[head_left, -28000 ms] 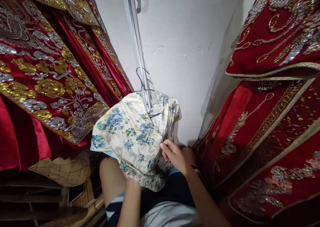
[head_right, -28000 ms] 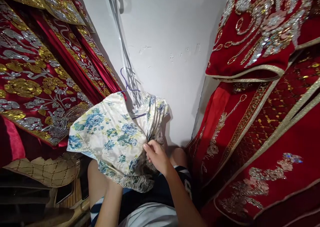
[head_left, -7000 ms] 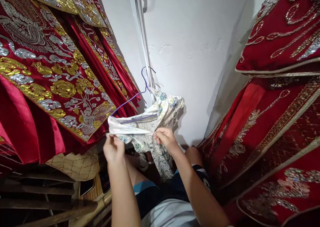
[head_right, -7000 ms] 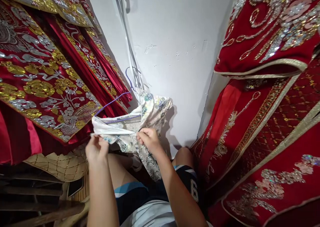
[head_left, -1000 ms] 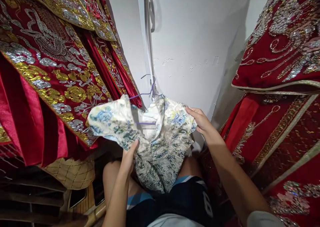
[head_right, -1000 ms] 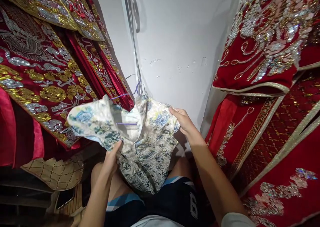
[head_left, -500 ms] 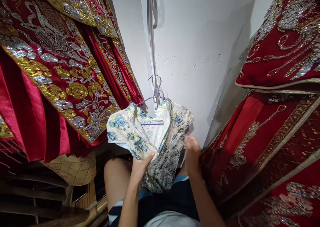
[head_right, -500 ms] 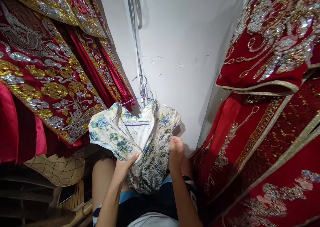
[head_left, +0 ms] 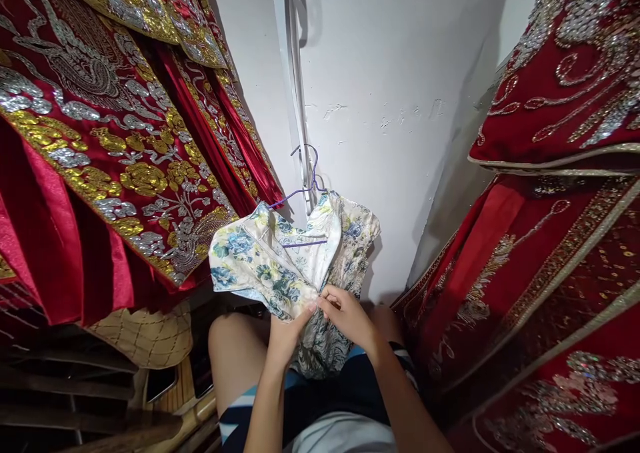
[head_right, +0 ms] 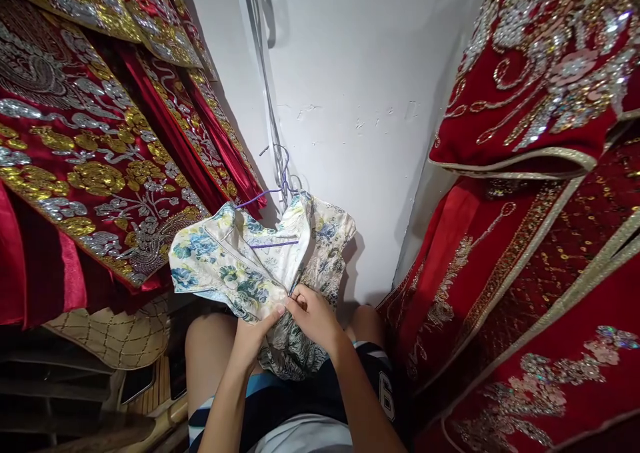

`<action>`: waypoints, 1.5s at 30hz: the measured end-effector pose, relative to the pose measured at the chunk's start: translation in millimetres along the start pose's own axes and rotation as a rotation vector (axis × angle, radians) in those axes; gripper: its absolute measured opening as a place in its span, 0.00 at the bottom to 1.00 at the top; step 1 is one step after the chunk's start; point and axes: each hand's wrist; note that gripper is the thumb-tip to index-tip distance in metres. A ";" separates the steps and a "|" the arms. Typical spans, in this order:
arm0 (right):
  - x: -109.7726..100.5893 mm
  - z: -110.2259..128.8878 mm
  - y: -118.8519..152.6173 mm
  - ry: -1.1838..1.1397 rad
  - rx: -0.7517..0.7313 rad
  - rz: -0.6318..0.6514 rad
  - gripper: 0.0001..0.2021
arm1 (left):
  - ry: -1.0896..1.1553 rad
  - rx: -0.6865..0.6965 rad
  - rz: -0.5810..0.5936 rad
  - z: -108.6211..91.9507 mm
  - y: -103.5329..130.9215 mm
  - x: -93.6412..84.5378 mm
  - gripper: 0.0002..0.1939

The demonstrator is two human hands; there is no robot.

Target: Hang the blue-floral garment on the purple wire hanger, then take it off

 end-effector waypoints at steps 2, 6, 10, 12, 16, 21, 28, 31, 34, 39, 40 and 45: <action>-0.4 0.6 0.3 -0.016 0.002 0.004 0.13 | -0.008 0.000 0.008 -0.1 0.2 1.4 0.30; -2.3 0.3 -0.2 -0.143 -0.016 0.078 0.15 | -0.055 -0.016 -0.040 7.8 -2.7 -2.4 0.26; -3.9 -1.6 -1.9 -0.235 0.017 0.044 0.15 | -0.364 0.211 -0.412 22.8 0.2 -4.3 0.31; -3.8 -1.9 -2.3 -0.254 0.025 0.036 0.15 | -0.525 0.476 -0.563 28.5 6.5 1.5 0.37; -2.5 1.4 -0.9 -0.284 0.004 0.109 0.15 | -0.567 0.619 -0.251 35.5 18.6 21.3 0.21; -5.1 18.6 -10.4 -0.405 0.036 0.127 0.14 | -0.497 0.489 -0.034 37.9 16.2 31.1 0.05; -44.1 94.1 -52.4 -0.644 -0.069 -0.051 0.13 | -0.637 0.539 0.155 37.7 11.7 22.7 0.08; -57.6 122.1 -63.7 -0.725 -0.112 -0.081 0.12 | -0.665 0.519 0.238 40.9 11.0 19.6 0.09; -60.4 130.8 -62.6 -0.722 -0.137 -0.096 0.12 | -0.661 0.469 0.324 31.9 1.1 16.9 0.10; -58.6 123.5 -48.5 -0.620 -0.220 -0.102 0.12 | -0.458 0.587 0.310 -34.4 -47.8 20.4 0.12; -59.2 123.2 -46.6 -0.597 -0.235 -0.113 0.12 | -0.437 0.663 0.251 -51.9 -60.9 23.0 0.16; -60.9 125.3 -50.6 -0.477 -0.314 -0.122 0.14 | -0.596 0.930 0.353 -113.1 -114.3 41.0 0.12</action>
Point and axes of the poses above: each hand's wrist, its own y-axis away from the middle knuckle, its own x-axis out of the palm, z = x × y, and after that the axes turned 13 degrees about x, right-handed
